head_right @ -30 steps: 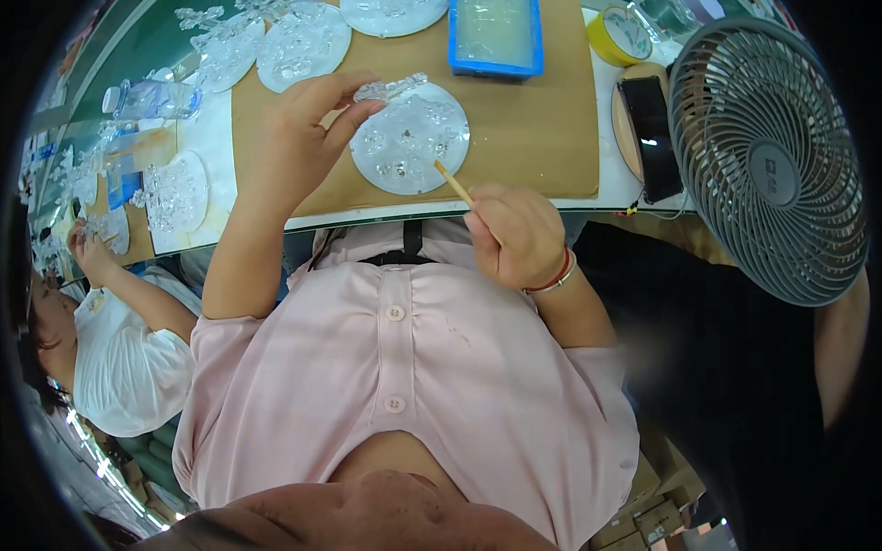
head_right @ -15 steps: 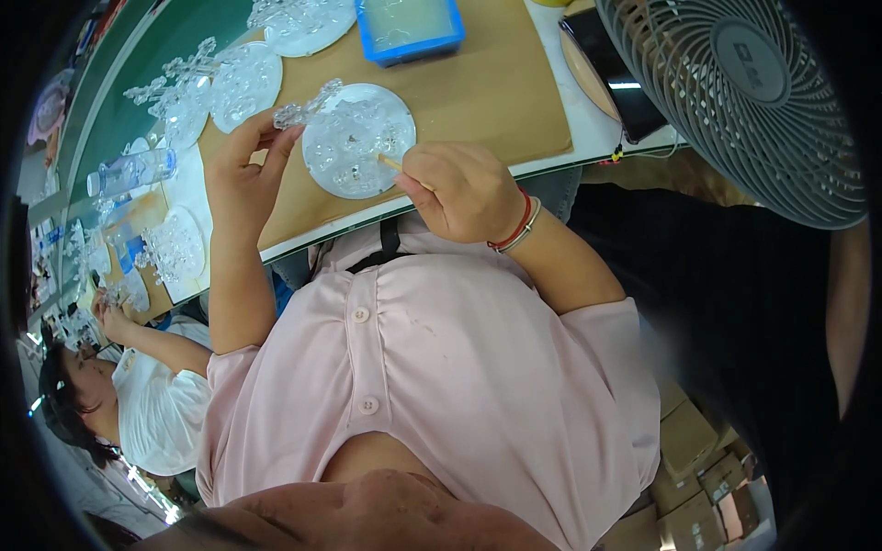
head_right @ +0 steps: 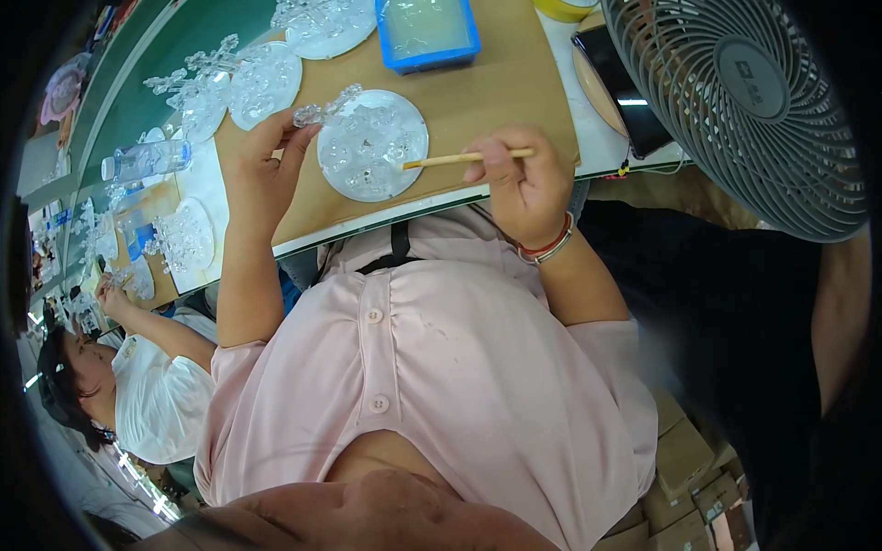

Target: Applying a liquid substance to decorative light fixture components with a small brush.

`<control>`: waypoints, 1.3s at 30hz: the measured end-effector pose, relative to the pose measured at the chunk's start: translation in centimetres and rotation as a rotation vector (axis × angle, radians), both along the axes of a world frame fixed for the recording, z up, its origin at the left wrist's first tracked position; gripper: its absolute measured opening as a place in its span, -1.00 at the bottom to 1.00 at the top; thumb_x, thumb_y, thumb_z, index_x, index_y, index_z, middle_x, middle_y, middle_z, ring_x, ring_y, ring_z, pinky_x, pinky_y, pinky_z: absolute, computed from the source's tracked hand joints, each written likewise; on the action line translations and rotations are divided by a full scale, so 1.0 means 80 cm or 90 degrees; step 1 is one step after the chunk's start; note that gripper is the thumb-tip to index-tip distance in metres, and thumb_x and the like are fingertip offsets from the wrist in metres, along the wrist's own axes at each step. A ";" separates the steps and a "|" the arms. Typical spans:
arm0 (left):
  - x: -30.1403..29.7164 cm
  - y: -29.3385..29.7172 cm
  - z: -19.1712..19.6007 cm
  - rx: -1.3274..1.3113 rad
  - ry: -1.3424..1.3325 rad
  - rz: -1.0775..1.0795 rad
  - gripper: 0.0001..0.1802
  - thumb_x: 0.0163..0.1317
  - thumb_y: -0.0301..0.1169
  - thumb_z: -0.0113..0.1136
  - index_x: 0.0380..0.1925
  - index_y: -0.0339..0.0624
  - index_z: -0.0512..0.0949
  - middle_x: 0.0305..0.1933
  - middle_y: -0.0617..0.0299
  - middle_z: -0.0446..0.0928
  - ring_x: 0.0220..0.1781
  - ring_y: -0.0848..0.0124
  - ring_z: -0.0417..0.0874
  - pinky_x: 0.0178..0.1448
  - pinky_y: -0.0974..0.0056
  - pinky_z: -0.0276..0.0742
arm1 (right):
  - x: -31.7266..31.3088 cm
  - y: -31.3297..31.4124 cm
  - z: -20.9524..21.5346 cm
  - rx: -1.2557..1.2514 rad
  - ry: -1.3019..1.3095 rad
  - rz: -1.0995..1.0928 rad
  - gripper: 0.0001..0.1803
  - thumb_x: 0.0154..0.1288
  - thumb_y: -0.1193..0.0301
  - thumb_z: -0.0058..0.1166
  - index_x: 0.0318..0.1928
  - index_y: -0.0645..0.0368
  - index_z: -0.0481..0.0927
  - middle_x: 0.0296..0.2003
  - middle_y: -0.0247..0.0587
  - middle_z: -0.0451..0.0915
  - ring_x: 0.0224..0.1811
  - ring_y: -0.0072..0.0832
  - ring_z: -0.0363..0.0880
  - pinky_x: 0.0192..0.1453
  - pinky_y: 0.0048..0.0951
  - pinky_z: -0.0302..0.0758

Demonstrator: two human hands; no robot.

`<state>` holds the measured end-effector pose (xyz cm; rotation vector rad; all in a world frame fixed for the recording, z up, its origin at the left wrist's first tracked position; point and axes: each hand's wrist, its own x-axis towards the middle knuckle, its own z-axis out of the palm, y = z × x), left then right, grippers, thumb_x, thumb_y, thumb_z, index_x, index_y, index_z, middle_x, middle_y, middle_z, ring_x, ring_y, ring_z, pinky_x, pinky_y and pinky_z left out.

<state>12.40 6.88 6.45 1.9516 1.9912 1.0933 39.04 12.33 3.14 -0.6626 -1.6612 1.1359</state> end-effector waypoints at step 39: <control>-0.141 0.080 0.193 0.110 0.185 0.215 -0.74 0.27 -0.43 0.22 -0.12 -0.40 0.57 -0.28 0.28 0.65 -0.26 0.61 0.56 -0.13 0.53 0.44 | -0.014 0.047 0.006 -0.425 0.394 -0.138 -0.73 0.50 0.21 -0.12 -0.27 0.12 0.46 -0.51 -0.27 0.54 -0.64 -0.61 0.37 -0.58 -0.60 0.31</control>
